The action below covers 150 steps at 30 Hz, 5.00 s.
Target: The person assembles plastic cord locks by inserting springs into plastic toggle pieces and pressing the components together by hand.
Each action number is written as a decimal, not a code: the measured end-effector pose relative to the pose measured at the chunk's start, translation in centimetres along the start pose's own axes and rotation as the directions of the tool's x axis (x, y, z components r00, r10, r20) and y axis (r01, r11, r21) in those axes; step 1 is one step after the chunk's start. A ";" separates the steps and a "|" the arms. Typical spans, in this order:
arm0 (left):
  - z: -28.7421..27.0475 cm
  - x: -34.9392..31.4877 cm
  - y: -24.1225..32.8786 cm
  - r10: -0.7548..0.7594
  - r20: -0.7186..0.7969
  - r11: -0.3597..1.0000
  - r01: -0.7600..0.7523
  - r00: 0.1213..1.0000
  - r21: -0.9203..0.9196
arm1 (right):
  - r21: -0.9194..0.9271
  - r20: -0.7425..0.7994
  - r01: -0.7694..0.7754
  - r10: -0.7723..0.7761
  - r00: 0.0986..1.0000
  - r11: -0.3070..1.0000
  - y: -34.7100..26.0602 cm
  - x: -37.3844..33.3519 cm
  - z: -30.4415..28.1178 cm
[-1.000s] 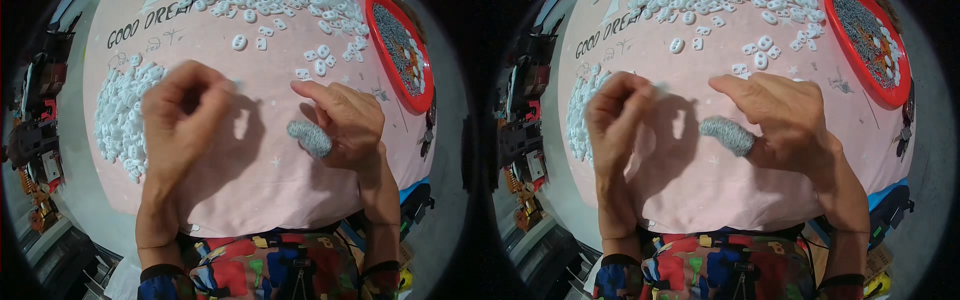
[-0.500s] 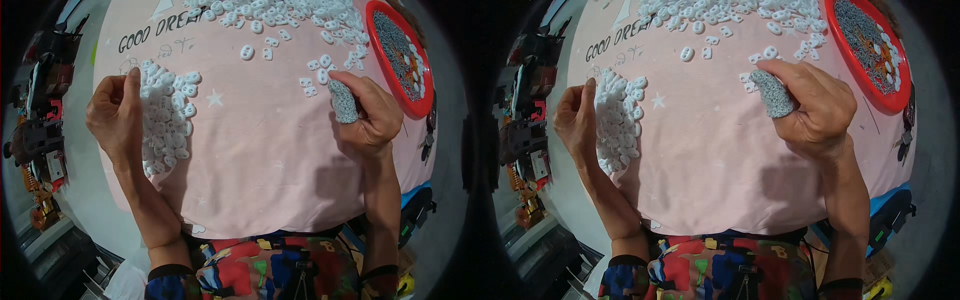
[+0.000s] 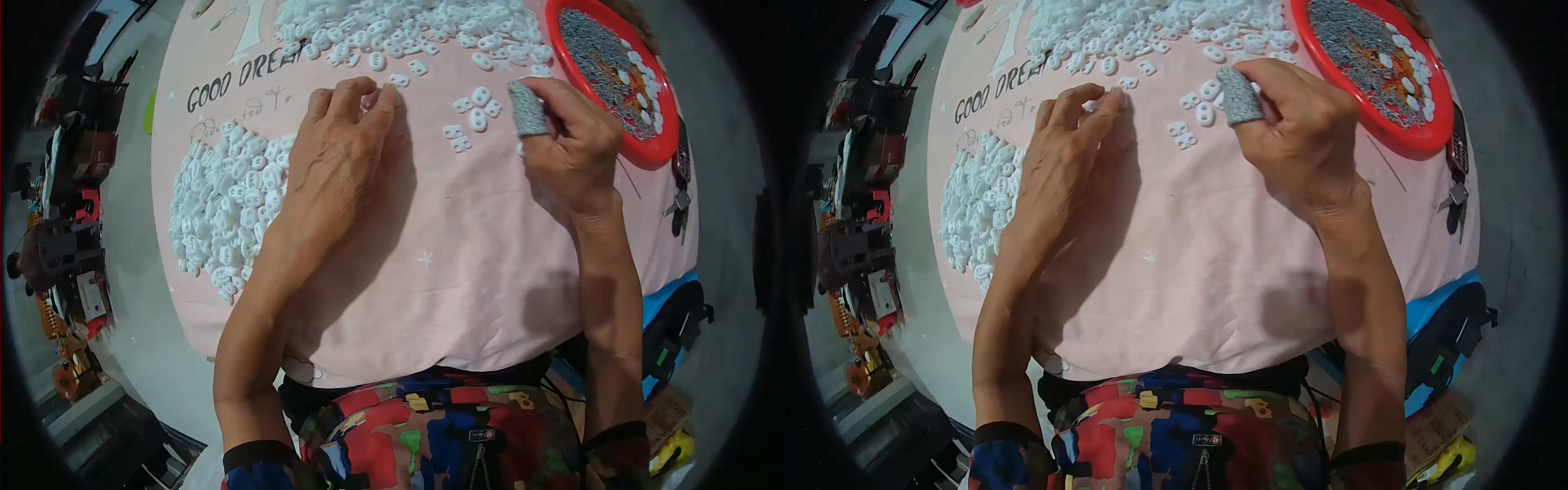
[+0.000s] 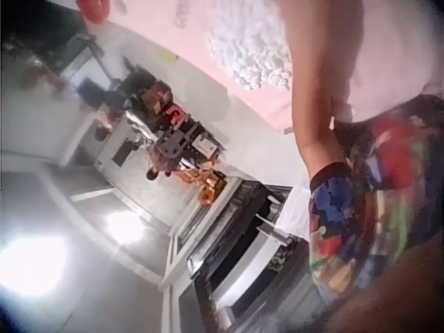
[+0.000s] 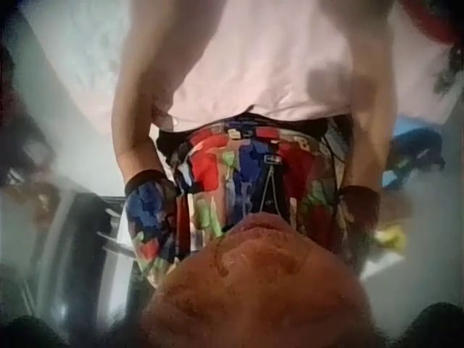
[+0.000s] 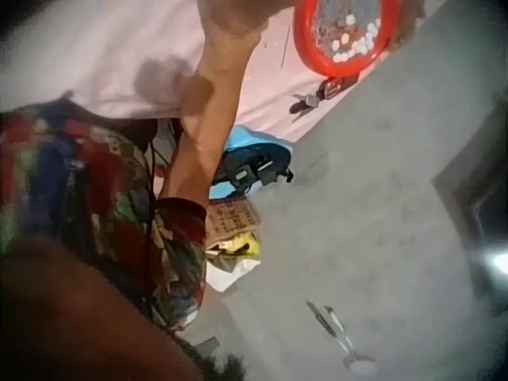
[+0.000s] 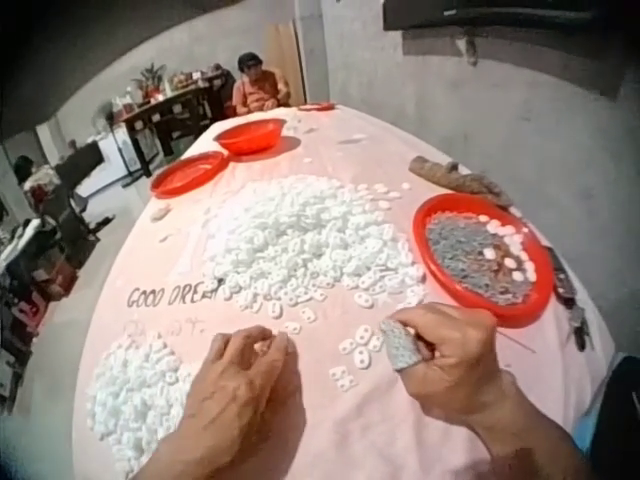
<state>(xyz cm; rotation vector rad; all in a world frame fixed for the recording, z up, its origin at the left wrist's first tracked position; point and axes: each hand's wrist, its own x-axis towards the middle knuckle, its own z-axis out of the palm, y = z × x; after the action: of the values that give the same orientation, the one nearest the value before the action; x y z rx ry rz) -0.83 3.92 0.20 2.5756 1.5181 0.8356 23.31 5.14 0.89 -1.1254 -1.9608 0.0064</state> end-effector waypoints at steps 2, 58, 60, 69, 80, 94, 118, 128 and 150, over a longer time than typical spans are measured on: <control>0.5 0.5 0.7 -0.002 0.009 0.999 0.002 1.000 -0.052 | -0.041 0.036 -0.026 0.028 0.999 0.999 0.2 0.0 -0.4; -0.1 -1.5 2.1 -0.268 0.591 -0.159 0.570 0.761 -0.806 | 0.415 0.627 -0.561 0.222 0.747 0.716 -2.4 -0.2 -0.6; -0.2 -1.5 2.4 -0.267 0.597 -0.166 0.574 0.757 -0.802 | 0.453 0.640 -0.592 0.219 0.736 0.666 -2.5 -0.7 0.1; 0.2 -1.7 2.7 -0.303 0.553 -0.111 0.547 0.776 -0.830 | 0.542 0.703 -0.773 0.326 0.632 0.329 -3.4 -0.6 0.7; -0.3 -1.3 2.1 -0.279 0.670 -0.226 0.631 0.688 -0.742 | 0.520 0.525 -0.421 0.111 0.844 0.744 -3.3 -1.4 0.9; -0.2 -1.4 2.1 -0.267 0.682 -0.357 0.587 0.681 -0.726 | 0.534 0.605 -0.622 0.256 0.754 0.572 -3.8 -1.1 0.5; -0.3 -1.6 2.4 -0.299 0.673 -0.277 0.613 0.677 -0.740 | 0.560 0.655 -0.707 0.292 0.697 0.432 -3.6 -1.1 0.9; -0.3 -1.4 2.3 -0.268 0.674 -0.262 0.621 0.688 -0.739 | 0.558 0.637 -0.660 0.250 0.729 0.503 -3.3 -1.2 0.8; -0.5 -1.5 1.4 -0.121 0.717 -0.525 0.569 0.686 -0.633 | 0.566 0.611 -0.659 0.284 0.739 0.496 -3.5 -1.0 0.4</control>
<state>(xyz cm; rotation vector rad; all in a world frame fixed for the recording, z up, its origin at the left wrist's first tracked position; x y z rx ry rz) -0.51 1.88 0.42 0.4857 0.6765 0.8216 20.82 2.49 1.32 -1.0796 -1.6020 1.4135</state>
